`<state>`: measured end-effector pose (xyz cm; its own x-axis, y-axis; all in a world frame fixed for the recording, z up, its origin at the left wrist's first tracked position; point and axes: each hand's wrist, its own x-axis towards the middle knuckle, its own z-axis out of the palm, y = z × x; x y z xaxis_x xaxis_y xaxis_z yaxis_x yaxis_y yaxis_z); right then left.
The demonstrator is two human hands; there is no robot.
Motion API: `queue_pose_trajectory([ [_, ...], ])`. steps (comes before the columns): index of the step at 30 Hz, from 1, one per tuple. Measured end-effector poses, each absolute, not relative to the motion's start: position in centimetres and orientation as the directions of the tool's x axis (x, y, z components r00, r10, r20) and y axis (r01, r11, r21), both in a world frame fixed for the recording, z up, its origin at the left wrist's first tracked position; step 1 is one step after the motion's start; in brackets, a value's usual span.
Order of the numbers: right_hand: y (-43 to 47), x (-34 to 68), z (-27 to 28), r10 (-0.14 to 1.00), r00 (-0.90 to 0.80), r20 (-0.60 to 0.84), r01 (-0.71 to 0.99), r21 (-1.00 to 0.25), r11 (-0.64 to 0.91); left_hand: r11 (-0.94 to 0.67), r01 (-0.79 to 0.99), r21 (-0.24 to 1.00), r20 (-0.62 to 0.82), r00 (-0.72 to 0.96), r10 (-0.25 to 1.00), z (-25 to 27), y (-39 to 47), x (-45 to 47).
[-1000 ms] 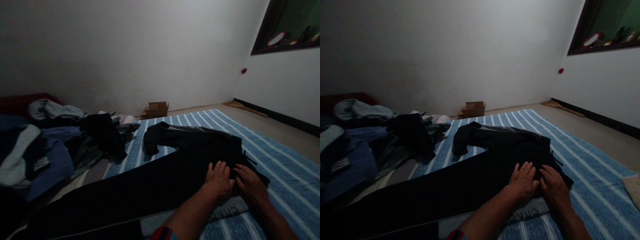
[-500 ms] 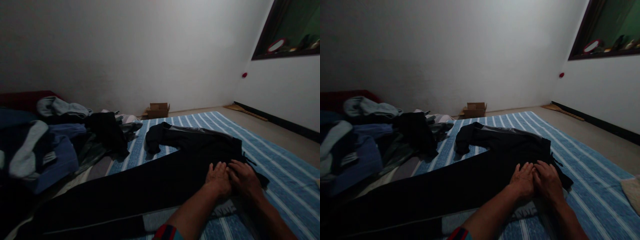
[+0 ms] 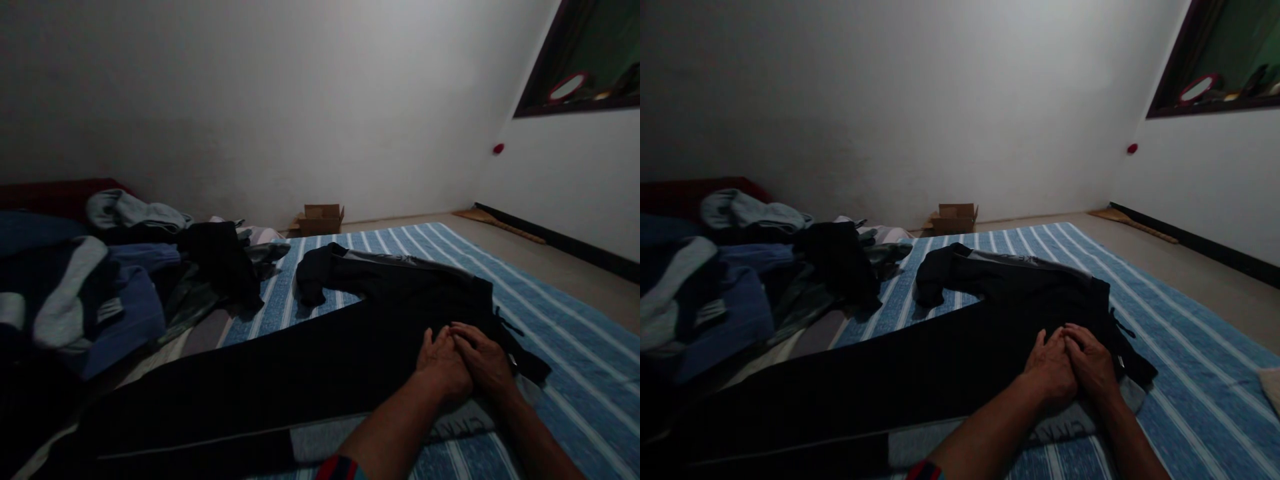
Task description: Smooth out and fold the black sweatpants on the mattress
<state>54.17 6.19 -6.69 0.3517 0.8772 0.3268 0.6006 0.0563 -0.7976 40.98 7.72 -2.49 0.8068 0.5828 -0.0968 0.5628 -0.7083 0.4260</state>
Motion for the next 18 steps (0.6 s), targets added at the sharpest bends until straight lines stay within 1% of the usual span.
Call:
queue_pose_trajectory([
  [4, 6.25, 54.01, -6.55, 0.883, 0.360, 0.302, 0.592, -0.805, 0.034, -0.710, 0.552, 0.438, -0.083, 0.811, 0.579, -2.57, 7.58, 40.85],
  [8, 6.25, 53.98, -6.58, 0.878, 0.360, 0.316, 0.591, -0.805, 0.047, -0.696, 0.568, 0.440, -0.064, 0.793, 0.606, -2.97, 7.29, 40.82],
  [11, 6.24, 53.92, -6.55, 0.875, 0.363, 0.320, 0.585, -0.810, 0.053, -0.699, 0.582, 0.414, -0.050, 0.782, 0.622, -3.12, 7.09, 40.83],
  [14, 6.26, 53.85, -6.51, 0.876, 0.360, 0.321, 0.590, -0.806, 0.052, -0.679, 0.630, 0.377, -0.063, 0.749, 0.660, -3.10, 7.01, 40.87],
  [18, 6.31, 53.84, -6.56, 0.882, 0.349, 0.318, 0.605, -0.795, 0.047, -0.647, 0.647, 0.404, -0.116, 0.738, 0.665, -2.84, 7.20, 40.85],
])
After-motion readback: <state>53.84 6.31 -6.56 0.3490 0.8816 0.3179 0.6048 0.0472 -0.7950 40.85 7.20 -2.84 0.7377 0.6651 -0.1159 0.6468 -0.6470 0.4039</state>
